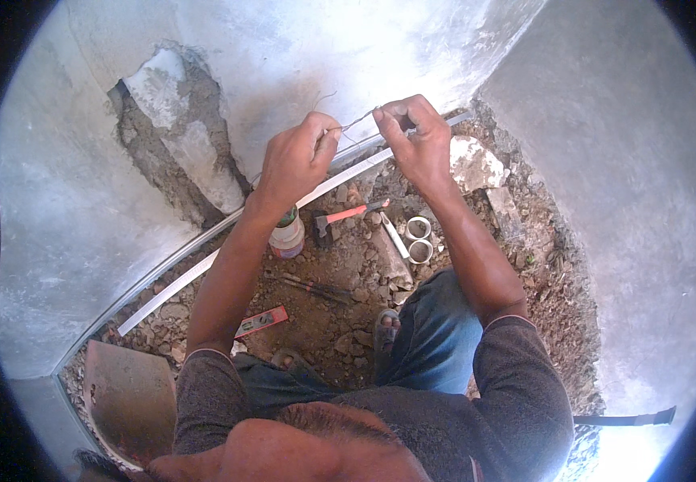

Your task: The person positions a wire into a groove in a concrete wall by hand, uses pliers to pull and position the wire, and secures the installation into the groove.

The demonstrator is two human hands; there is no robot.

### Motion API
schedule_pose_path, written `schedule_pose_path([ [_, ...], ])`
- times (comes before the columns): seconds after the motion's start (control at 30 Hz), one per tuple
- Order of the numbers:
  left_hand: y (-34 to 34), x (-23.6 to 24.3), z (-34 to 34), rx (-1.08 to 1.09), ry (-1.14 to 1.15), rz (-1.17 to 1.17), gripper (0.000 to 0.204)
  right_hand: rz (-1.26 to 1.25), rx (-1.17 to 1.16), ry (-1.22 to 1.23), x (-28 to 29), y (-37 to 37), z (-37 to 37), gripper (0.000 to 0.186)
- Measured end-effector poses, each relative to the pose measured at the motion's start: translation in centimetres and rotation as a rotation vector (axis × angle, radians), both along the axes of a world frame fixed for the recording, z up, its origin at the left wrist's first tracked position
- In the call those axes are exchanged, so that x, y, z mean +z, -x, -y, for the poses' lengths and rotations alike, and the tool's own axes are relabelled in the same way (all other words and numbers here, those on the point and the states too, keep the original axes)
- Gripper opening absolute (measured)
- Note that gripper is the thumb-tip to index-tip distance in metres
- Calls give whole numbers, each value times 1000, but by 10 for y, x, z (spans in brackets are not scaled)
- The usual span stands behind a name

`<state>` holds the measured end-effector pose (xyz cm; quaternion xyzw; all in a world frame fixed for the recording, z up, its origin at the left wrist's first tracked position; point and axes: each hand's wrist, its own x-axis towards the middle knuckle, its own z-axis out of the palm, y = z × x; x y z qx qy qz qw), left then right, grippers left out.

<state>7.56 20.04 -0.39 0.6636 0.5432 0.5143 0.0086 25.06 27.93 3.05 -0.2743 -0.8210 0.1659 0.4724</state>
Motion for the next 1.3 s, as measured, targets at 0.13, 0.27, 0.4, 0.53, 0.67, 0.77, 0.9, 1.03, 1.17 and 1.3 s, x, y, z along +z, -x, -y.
schedule_pose_path([
  [0.13,5,4,0,-64,49,45,11,-123,71,62,-10,3,-3,12],
  [0.27,8,3,1,-94,47,113,11,-115,108,72,-13,2,-7,14],
  [0.4,6,3,4,-85,50,187,12,-39,129,106,-11,0,-2,16],
  [0.53,9,6,8,-92,51,243,12,-152,238,276,-16,5,0,12],
  [0.67,11,4,6,-144,19,280,11,-196,359,451,-17,2,-2,10],
  [0.77,10,3,6,-123,28,351,12,-206,403,488,-17,4,0,7],
  [0.9,9,4,6,-67,23,356,12,-143,333,424,-17,4,5,7],
  [1.03,8,5,5,-64,5,248,11,-110,251,232,-16,-1,1,14],
  [1.17,12,5,6,-102,65,148,13,-98,154,65,-14,0,2,16],
  [1.3,13,7,6,-178,49,144,9,10,205,-56,-15,-4,-11,16],
])
